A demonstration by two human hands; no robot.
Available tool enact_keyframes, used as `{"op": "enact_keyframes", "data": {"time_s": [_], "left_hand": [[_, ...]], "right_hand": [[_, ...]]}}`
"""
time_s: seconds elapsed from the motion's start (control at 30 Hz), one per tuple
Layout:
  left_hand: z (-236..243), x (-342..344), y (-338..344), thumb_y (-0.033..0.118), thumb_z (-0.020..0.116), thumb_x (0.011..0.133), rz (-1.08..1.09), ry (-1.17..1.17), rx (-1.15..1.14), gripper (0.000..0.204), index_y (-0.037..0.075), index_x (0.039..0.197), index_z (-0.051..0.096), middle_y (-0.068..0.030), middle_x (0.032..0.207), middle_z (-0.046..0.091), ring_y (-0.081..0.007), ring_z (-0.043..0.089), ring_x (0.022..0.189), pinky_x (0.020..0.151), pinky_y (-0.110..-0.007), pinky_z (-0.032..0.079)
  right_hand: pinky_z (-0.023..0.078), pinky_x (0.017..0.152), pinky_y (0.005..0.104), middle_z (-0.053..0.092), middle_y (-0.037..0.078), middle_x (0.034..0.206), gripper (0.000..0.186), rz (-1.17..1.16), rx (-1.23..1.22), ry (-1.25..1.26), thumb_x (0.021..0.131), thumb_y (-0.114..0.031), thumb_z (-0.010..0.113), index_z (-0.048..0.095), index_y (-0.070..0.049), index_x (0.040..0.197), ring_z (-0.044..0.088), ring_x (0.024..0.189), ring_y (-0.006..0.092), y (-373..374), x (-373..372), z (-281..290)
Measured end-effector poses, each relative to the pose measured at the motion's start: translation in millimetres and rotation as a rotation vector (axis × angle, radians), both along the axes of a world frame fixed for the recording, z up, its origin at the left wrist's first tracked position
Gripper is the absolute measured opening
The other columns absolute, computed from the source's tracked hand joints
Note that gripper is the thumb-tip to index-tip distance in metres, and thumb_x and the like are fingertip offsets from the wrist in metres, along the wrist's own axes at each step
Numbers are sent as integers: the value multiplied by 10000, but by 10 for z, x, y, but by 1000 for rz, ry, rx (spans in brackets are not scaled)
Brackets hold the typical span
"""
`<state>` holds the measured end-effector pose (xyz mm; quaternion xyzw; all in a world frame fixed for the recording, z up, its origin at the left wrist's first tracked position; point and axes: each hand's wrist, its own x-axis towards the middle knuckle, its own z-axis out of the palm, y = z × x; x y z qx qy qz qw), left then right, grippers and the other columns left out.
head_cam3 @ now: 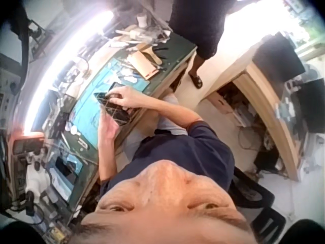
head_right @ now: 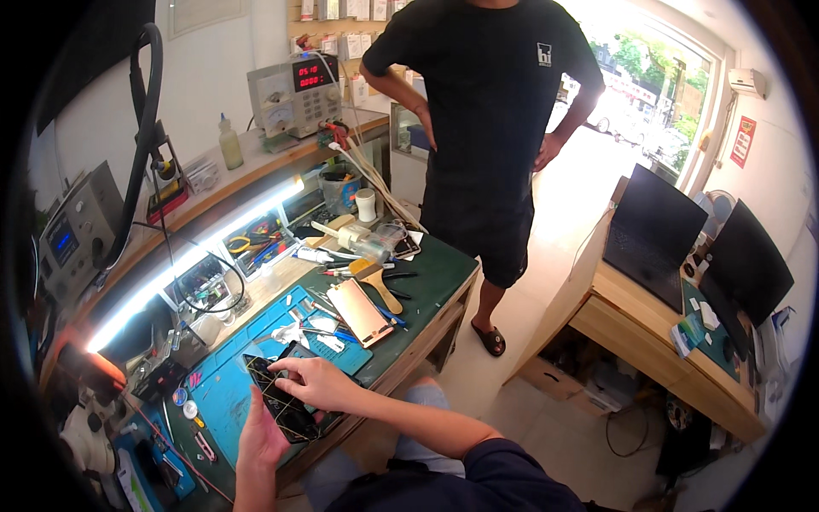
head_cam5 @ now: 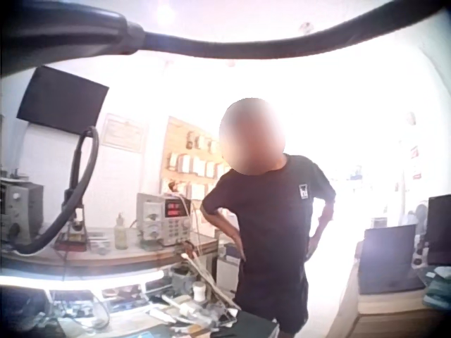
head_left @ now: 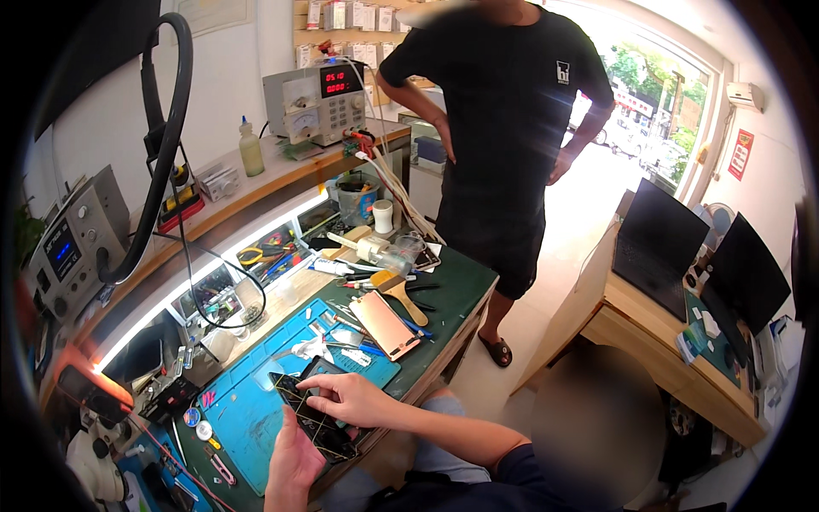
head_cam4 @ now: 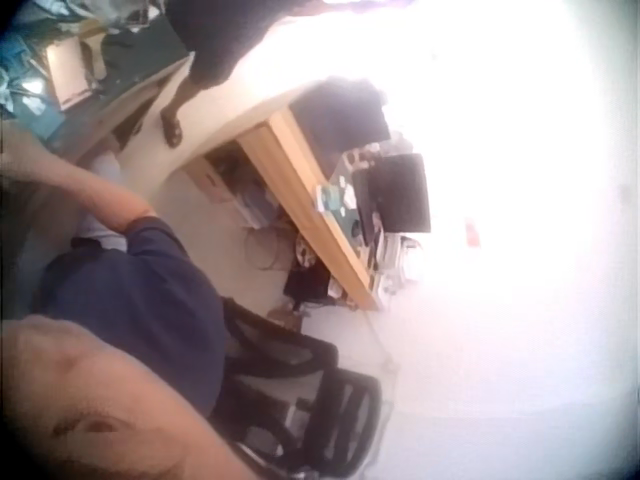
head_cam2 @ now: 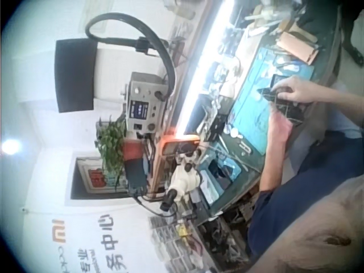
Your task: The person cleans the back of a smartphone with a cloth, then wraps it with rubber bands. They test the screen by unlocking the device and navigating the interface. Finally, the person writes on a piece of paper at a desk.
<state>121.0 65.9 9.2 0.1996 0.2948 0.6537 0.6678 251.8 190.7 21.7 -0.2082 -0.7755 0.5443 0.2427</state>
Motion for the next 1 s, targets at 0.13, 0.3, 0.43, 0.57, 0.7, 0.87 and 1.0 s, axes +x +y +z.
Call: {"op": "enact_keyframes", "data": {"time_s": [0.13,0.3,0.43,0.57,0.7,0.87,1.0], "left_hand": [[55,107,21,554,509,978,75,-22,30,697,64,1454,369,-143,1374,527,-323,578,1214,935,-572,529],[143,143,-11,565,521,970,112,36,96,708,82,1467,376,-140,1403,514,-313,550,1257,973,-581,511],[88,130,-9,562,543,958,99,39,97,722,55,1447,384,-148,1288,570,-307,608,1160,939,-551,548],[106,146,-21,555,530,969,147,28,66,699,45,1429,397,-145,1212,595,-299,624,1122,915,-543,563],[123,150,-35,541,524,978,140,32,71,681,35,1418,405,-145,1203,594,-290,630,1104,901,-532,574],[87,164,-3,537,531,975,144,-3,55,673,47,1420,410,-127,1230,587,-271,607,1134,897,-556,574],[-26,41,-101,548,555,955,167,-42,35,685,79,1434,411,-98,1273,578,-259,574,1185,910,-611,548]], "right_hand": [[484,612,319,660,66,758,297,-60,-94,84,959,-213,644,676,-67,1215,606,656,140,6,30,79],[467,607,240,695,33,854,247,-107,-22,155,996,-222,620,696,-61,1167,591,712,72,-51,3,173],[446,571,224,682,23,833,219,-120,-222,139,991,-183,625,703,-52,1149,556,631,59,-31,34,144],[444,555,221,676,18,801,222,-88,-144,178,993,-185,624,702,-39,1141,549,605,52,0,-9,35],[452,557,216,677,14,797,230,-95,-158,193,994,-186,622,698,-22,1137,558,612,52,-22,-33,-10],[498,586,238,695,50,895,248,-130,-132,128,990,-180,612,676,-33,1179,598,617,89,5,51,37],[549,668,315,646,93,1033,444,-358,553,-211,924,-315,672,605,-52,1277,631,871,195,-59,211,-12]]}}
